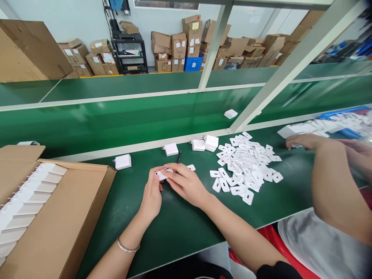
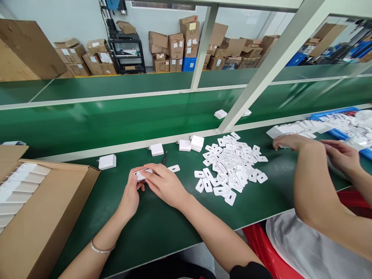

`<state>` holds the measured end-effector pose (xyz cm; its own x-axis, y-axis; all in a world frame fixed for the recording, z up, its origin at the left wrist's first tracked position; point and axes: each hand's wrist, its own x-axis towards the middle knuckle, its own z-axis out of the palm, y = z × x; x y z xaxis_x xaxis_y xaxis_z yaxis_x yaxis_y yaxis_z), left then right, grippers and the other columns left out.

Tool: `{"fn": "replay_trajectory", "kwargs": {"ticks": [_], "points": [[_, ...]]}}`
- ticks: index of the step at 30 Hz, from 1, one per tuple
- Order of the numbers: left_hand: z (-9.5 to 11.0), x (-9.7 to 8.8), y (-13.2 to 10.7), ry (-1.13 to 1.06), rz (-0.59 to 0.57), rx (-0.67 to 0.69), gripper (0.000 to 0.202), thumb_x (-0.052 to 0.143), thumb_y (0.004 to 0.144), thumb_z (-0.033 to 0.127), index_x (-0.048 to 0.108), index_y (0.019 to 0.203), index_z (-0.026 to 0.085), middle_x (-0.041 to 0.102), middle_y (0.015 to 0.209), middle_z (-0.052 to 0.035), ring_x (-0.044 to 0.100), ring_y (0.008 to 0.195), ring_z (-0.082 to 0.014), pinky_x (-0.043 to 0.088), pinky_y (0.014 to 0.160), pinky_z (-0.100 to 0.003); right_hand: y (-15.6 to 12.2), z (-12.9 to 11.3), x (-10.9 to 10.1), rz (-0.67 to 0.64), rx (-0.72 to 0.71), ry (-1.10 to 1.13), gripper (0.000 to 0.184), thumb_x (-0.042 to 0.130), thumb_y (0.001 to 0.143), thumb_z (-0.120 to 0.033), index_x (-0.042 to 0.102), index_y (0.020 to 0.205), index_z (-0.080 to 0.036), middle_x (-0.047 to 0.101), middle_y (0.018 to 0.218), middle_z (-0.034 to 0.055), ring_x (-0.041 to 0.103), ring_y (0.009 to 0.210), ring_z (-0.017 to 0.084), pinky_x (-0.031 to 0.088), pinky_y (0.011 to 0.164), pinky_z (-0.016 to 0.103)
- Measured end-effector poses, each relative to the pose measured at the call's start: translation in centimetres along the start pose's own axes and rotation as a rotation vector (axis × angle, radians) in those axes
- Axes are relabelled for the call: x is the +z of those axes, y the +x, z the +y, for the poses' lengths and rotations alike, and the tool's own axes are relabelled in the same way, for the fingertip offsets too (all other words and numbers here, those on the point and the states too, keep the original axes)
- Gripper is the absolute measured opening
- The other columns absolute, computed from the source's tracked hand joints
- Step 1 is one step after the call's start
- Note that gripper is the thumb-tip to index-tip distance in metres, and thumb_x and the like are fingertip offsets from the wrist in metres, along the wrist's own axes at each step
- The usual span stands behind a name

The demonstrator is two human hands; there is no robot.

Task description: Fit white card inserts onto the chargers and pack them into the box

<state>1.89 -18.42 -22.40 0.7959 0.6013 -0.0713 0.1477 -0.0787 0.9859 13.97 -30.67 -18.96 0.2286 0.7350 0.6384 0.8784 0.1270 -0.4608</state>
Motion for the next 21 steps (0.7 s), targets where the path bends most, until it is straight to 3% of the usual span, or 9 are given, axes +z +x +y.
{"fn": "replay_trajectory", "kwargs": {"ticks": [3,11,16,21], "points": [[0.0,-0.1,0.2,-0.028,0.024,-0.007,0.056,0.027,0.103,0.065,0.057,0.123,0.022,0.062,0.100,-0.0056,0.048,0.070,-0.0160,0.044,0.068,-0.031,0.1,-0.1,0.0,-0.071,-0.008,0.001,0.041,0.048,0.101,-0.011,0.056,0.139,-0.023,0.061,0.137,0.0114,0.060,0.099,0.020,0.057,0.087,0.039],[1.1,-0.2,-0.2,0.096,-0.001,0.062,0.050,0.029,0.105,0.062,0.055,0.127,0.024,0.062,0.101,-0.0057,0.054,0.079,-0.0169,0.045,0.073,-0.030,0.3,-0.1,-0.1,-0.009,0.097,0.202,0.038,0.046,0.104,-0.014,0.062,0.135,-0.029,0.060,0.133,0.0091,0.060,0.089,0.014,0.057,0.083,0.035],[1.8,-0.6,-0.3,0.173,0.001,0.127,0.050,0.028,0.106,0.059,0.055,0.125,0.022,0.062,0.102,-0.0070,0.058,0.089,-0.0192,0.044,0.079,-0.032,0.2,0.1,0.2,0.039,0.054,0.210,0.036,0.048,0.103,-0.016,0.063,0.135,-0.026,0.064,0.132,0.0086,0.063,0.119,0.018,0.056,0.100,0.038],[1.9,-0.7,-0.4,0.155,-0.030,0.131,0.049,0.030,0.106,0.059,0.055,0.126,0.022,0.063,0.100,-0.0069,0.058,0.088,-0.0201,0.043,0.077,-0.032,0.3,0.1,0.1,0.069,0.005,0.174,0.034,0.051,0.102,-0.015,0.065,0.131,-0.026,0.068,0.130,0.0069,0.067,0.112,0.018,0.056,0.092,0.037]]}}
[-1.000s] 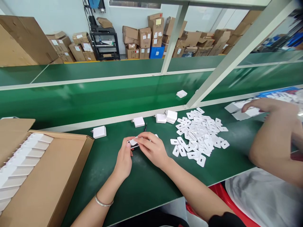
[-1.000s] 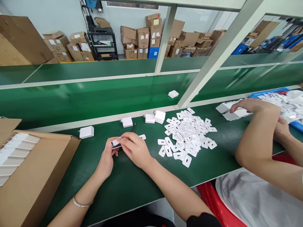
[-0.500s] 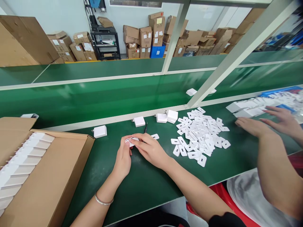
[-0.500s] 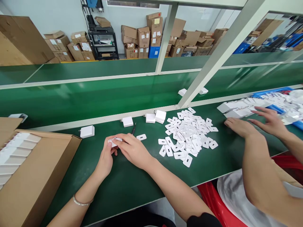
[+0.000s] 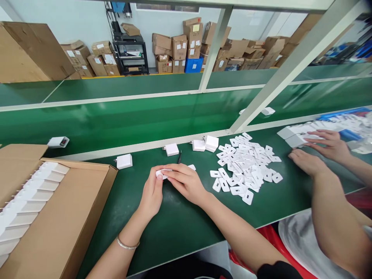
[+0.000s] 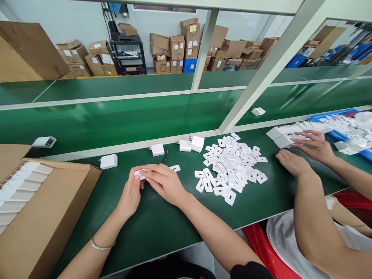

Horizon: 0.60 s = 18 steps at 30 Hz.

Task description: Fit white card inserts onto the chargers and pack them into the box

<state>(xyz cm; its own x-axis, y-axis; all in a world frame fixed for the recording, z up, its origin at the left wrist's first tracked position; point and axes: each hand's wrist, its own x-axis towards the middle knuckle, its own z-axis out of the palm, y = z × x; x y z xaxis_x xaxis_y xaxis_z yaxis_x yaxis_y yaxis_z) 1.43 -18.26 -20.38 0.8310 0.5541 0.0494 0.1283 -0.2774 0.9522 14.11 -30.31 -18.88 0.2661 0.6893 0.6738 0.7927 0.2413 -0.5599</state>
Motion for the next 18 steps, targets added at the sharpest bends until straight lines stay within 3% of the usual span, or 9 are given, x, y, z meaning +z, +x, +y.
{"fn": "replay_trajectory", "kwargs": {"ticks": [3,6,8,10,13,18], "points": [[-0.3,0.0,0.0,-0.038,-0.014,0.017,0.045,0.030,0.107,0.056,0.054,0.128,0.024,0.063,0.110,-0.0073,0.058,0.089,-0.0194,0.044,0.079,-0.031,0.0,-0.3,-0.2,-0.015,0.034,0.069,0.029,0.054,0.102,-0.020,0.067,0.126,-0.028,0.065,0.133,0.0066,0.066,0.107,0.017,0.055,0.091,0.037],[-0.5,0.1,-0.1,-0.069,-0.017,0.100,0.042,0.029,0.108,0.052,0.052,0.130,0.025,0.062,0.116,-0.0079,0.058,0.090,-0.0190,0.045,0.082,-0.032,-0.3,-0.3,0.0,-0.013,0.260,0.252,0.038,0.055,0.102,-0.037,0.058,0.139,-0.028,0.055,0.136,0.0107,0.062,0.097,0.016,0.056,0.087,0.036],[-0.6,0.2,-0.2,-0.052,-0.011,0.183,0.041,0.029,0.108,0.049,0.052,0.131,0.024,0.061,0.117,-0.0086,0.058,0.093,-0.0198,0.045,0.084,-0.033,-0.6,-0.2,0.2,-0.010,0.411,0.355,0.053,0.052,0.102,-0.049,0.048,0.149,-0.026,0.054,0.125,0.0114,0.058,0.088,0.016,0.055,0.080,0.034],[-0.6,0.3,-0.3,-0.012,0.000,0.273,0.039,0.030,0.108,0.045,0.052,0.132,0.024,0.059,0.118,-0.0092,0.057,0.099,-0.0213,0.045,0.087,-0.034,-0.8,-0.1,0.5,-0.058,0.488,0.420,0.054,0.049,0.101,-0.055,0.049,0.146,-0.024,0.057,0.113,0.0089,0.055,0.084,0.016,0.053,0.077,0.033],[-0.4,0.4,-0.6,0.029,0.009,0.360,0.035,0.031,0.108,0.040,0.051,0.133,0.025,0.057,0.116,-0.0088,0.055,0.101,-0.0216,0.044,0.089,-0.035,-0.9,-0.3,1.0,-0.113,0.523,0.498,0.046,0.050,0.101,-0.055,0.055,0.133,-0.023,0.061,0.109,0.0070,0.054,0.083,0.015,0.049,0.074,0.031],[-0.1,0.2,-0.8,0.053,0.012,0.375,0.034,0.032,0.108,0.036,0.051,0.134,0.026,0.054,0.110,-0.0077,0.055,0.092,-0.0198,0.045,0.082,-0.033,-0.8,-0.6,1.5,-0.075,0.546,0.617,0.046,0.055,0.098,-0.057,0.053,0.127,-0.021,0.061,0.101,0.0059,0.054,0.080,0.015,0.046,0.069,0.028]]}}
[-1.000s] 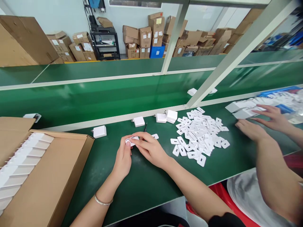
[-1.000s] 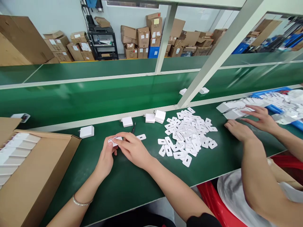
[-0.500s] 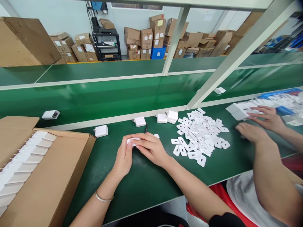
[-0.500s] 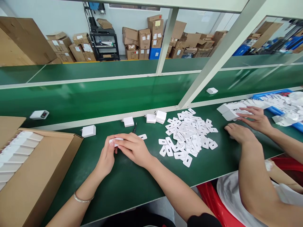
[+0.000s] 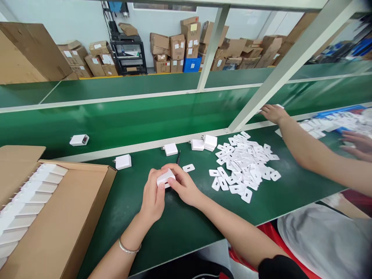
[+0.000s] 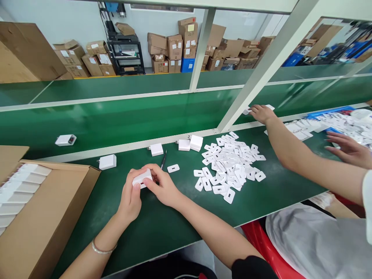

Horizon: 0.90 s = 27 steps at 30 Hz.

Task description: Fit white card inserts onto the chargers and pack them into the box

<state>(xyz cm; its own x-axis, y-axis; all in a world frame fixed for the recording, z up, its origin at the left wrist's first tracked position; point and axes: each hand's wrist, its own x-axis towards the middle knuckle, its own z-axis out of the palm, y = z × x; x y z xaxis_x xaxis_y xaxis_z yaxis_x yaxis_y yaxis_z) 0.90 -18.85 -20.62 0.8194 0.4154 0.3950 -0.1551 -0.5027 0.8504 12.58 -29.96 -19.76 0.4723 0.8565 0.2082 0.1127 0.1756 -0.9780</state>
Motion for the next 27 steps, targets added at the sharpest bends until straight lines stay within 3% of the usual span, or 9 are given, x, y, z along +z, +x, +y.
{"fn": "replay_trajectory", "kwargs": {"ticks": [7,15,23,27], "points": [[-0.2,-0.4,0.4,0.001,-0.003,0.087,0.031,0.041,0.105,0.035,0.058,0.130,0.027,0.053,0.097,-0.0057,0.050,0.081,-0.0185,0.041,0.071,-0.029,-0.4,0.2,0.2,0.018,0.002,0.017,0.051,0.057,0.095,-0.061,0.051,0.128,-0.022,0.062,0.095,0.0046,0.058,0.078,0.016,0.048,0.069,0.029],[0.1,-0.2,-0.1,-0.002,0.045,0.171,0.030,0.042,0.105,0.032,0.057,0.131,0.029,0.050,0.097,-0.0053,0.048,0.081,-0.0179,0.040,0.069,-0.029,-0.5,-0.3,0.5,0.028,-0.027,0.086,0.055,0.056,0.094,-0.064,0.052,0.128,-0.021,0.062,0.093,0.0045,0.056,0.075,0.015,0.047,0.065,0.028],[-0.1,-0.5,-0.3,-0.084,-0.055,0.125,0.041,0.029,0.108,0.043,0.054,0.138,0.032,0.049,0.109,-0.0086,0.053,0.093,-0.0210,0.046,0.075,-0.033,-0.9,0.2,0.6,0.090,-0.114,-0.012,0.052,0.056,0.095,-0.062,0.054,0.128,-0.022,0.060,0.103,0.0070,0.053,0.077,0.015,0.045,0.067,0.029],[-0.1,-0.5,0.0,-0.023,-0.022,0.162,0.037,0.034,0.108,0.041,0.057,0.135,0.030,0.050,0.102,-0.0072,0.052,0.088,-0.0190,0.044,0.073,-0.031,-0.9,0.0,0.5,0.060,-0.108,0.038,0.051,0.053,0.097,-0.062,0.053,0.129,-0.022,0.061,0.100,0.0063,0.051,0.076,0.015,0.044,0.067,0.029]]}}
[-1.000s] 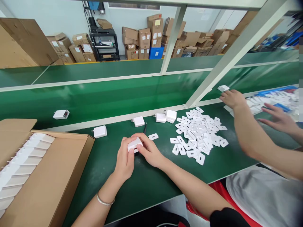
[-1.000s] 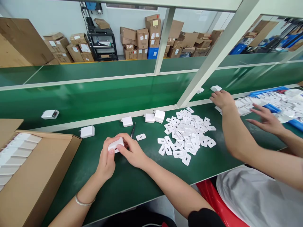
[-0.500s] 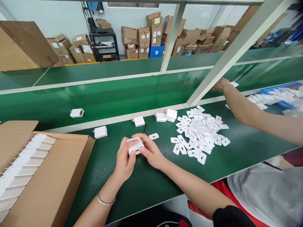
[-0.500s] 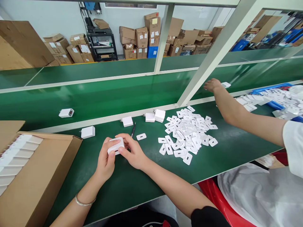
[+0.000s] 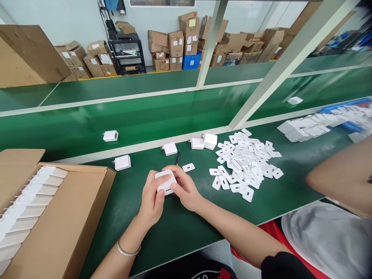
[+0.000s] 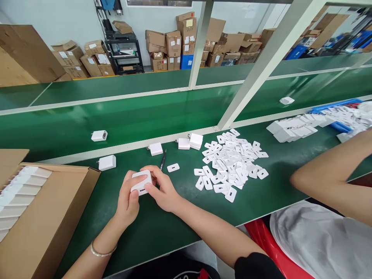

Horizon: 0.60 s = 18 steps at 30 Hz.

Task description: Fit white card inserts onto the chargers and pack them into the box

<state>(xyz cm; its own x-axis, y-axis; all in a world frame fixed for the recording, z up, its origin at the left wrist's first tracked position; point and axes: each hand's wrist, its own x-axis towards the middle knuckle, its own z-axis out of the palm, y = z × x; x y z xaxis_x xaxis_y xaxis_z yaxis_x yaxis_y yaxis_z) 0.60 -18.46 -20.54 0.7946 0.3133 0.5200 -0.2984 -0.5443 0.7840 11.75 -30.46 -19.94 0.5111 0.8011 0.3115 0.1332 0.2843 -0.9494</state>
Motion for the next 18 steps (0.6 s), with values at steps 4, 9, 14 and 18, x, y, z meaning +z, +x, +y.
{"fn": "replay_trajectory", "kwargs": {"ticks": [4,9,14,18], "points": [[-0.1,-0.1,0.2,0.015,0.046,0.030,0.034,0.037,0.107,0.037,0.060,0.129,0.024,0.051,0.096,-0.0062,0.050,0.082,-0.0175,0.042,0.067,-0.028,-0.2,0.1,0.2,-0.023,0.011,0.047,0.053,0.053,0.097,-0.061,0.053,0.131,-0.020,0.060,0.096,0.0055,0.051,0.077,0.015,0.042,0.067,0.029],[-0.5,-0.5,0.6,-0.041,0.047,0.048,0.033,0.040,0.107,0.038,0.064,0.125,0.024,0.053,0.090,-0.0049,0.048,0.078,-0.0162,0.039,0.065,-0.027,-0.4,0.6,0.4,-0.011,0.069,0.061,0.045,0.060,0.097,-0.052,0.054,0.129,-0.022,0.060,0.090,0.0036,0.053,0.075,0.014,0.042,0.067,0.028],[-0.6,-0.2,0.9,-0.198,-0.021,-0.107,0.042,0.030,0.109,0.046,0.062,0.129,0.028,0.056,0.103,-0.0065,0.053,0.087,-0.0179,0.046,0.076,-0.030,0.0,1.0,0.1,0.044,0.133,0.087,0.042,0.059,0.097,-0.053,0.057,0.124,-0.021,0.061,0.091,0.0041,0.055,0.076,0.015,0.046,0.066,0.028],[-0.6,-0.1,1.0,-0.281,-0.053,-0.212,0.054,0.020,0.108,0.055,0.060,0.131,0.027,0.059,0.109,-0.0068,0.056,0.083,-0.0168,0.047,0.075,-0.030,0.5,1.1,0.0,0.083,0.232,0.101,0.045,0.051,0.099,-0.060,0.060,0.113,-0.018,0.060,0.080,0.0023,0.055,0.067,0.013,0.048,0.062,0.028]]}}
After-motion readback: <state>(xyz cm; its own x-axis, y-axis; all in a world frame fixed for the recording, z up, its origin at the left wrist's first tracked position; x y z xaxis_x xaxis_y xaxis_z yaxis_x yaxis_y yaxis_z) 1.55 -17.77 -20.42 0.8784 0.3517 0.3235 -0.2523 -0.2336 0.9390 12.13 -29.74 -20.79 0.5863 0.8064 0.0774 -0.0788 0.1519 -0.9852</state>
